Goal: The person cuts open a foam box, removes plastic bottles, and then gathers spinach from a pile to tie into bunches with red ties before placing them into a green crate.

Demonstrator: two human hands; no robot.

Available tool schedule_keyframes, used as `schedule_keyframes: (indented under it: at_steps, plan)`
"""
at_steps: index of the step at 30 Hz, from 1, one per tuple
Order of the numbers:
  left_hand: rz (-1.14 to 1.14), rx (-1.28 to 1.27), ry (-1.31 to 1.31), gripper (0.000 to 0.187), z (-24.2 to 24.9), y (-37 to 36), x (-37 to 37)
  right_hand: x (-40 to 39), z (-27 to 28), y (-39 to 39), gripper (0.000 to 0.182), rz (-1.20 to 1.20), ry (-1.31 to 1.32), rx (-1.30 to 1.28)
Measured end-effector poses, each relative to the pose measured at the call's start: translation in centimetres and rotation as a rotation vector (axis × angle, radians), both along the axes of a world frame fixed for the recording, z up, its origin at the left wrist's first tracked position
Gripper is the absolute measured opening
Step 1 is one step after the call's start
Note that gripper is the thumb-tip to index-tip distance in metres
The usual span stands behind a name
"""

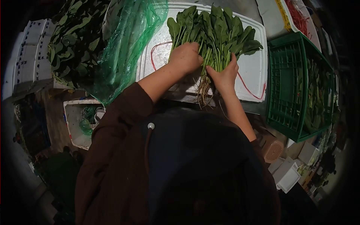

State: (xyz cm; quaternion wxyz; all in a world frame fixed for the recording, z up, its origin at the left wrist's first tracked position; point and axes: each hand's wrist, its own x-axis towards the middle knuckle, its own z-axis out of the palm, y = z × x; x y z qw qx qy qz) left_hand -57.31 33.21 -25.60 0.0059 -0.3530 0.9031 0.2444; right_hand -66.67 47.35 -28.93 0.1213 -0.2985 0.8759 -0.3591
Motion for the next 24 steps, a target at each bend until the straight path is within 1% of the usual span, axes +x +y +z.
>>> schedule_keyframes:
  at_steps: [2,5,6,8,9,10,11,12,13,14,15,16,17,18,19,20,21,22,23,24]
  plan:
    - [-0.026,0.152,-0.046,0.028,1.6,0.3,1.3,0.0,0.3,0.0,0.099,-0.017,-0.054,0.004]
    - [-0.020,0.151,-0.033,0.029,0.8,1.2,3.1,-0.1,-0.2,0.1,0.099,-0.004,-0.009,-0.008]
    - [0.088,0.080,0.159,0.034,0.4,1.3,3.6,-0.2,-0.2,0.0,0.099,-0.001,-0.008,-0.012]
    - [0.242,-0.118,0.271,0.039,-1.2,-0.3,4.4,-0.1,-0.3,0.4,0.099,-0.078,-0.080,-0.039]
    - [0.273,-0.207,0.320,0.046,-3.3,-1.4,4.9,-0.2,-0.3,0.4,0.099,-0.078,-0.078,-0.038]
    - [0.277,-0.206,0.322,0.046,-4.5,-1.9,5.2,-0.2,-0.3,0.4,0.097,-0.097,-0.121,-0.039]
    - [0.271,-0.122,0.304,0.047,-5.6,-2.4,5.5,-0.2,-0.4,0.3,0.095,-0.115,-0.163,-0.041]
    - [0.264,-0.040,0.286,0.047,-4.9,-2.5,5.4,-0.3,-0.4,0.0,0.095,-0.110,-0.161,-0.042]
    - [0.222,0.114,0.205,0.046,-4.3,-2.6,5.2,-0.4,-0.6,-0.4,0.092,-0.044,-0.206,-0.129]
    - [0.214,0.311,0.238,0.046,-3.7,-2.4,4.7,-0.4,-0.6,-0.6,0.090,0.021,-0.251,-0.214]
    - [0.204,0.511,0.269,0.045,-3.5,-1.9,4.2,0.6,0.1,-1.4,0.085,0.096,-0.082,-0.187]
    - [0.165,0.421,0.213,0.046,-3.4,-1.0,3.6,1.2,-0.1,-2.3,0.084,0.140,0.004,-0.149]
    - [0.163,0.422,0.214,0.046,-3.5,-0.8,3.7,1.3,-0.4,-3.3,0.084,0.183,0.090,-0.114]
    - [0.168,0.403,0.230,0.048,-3.8,-0.8,3.7,1.2,-0.5,-3.9,0.078,0.206,0.129,-0.095]
    - [0.175,0.384,0.244,0.049,-4.0,-1.0,3.8,0.9,-0.4,-4.0,0.078,0.207,0.132,-0.102]
    - [0.175,0.380,0.244,0.049,-4.3,-1.5,4.1,0.4,-0.3,-3.6,0.073,0.226,0.093,-0.143]
    - [0.205,0.493,0.239,0.051,-4.4,-2.1,4.5,0.2,-0.1,-3.0,0.069,0.242,0.052,-0.180]
    - [0.235,0.606,0.236,0.053,-4.4,-2.4,4.7,0.3,0.1,-2.2,0.058,0.199,0.090,-0.227]
    - [0.236,0.607,0.239,0.053,-4.5,-2.3,4.7,0.6,0.0,-1.6,0.058,0.201,0.093,-0.226]
    - [0.271,0.696,0.254,0.055,-3.7,-1.9,4.5,0.9,-0.1,-1.2,0.055,0.138,-0.039,-0.211]
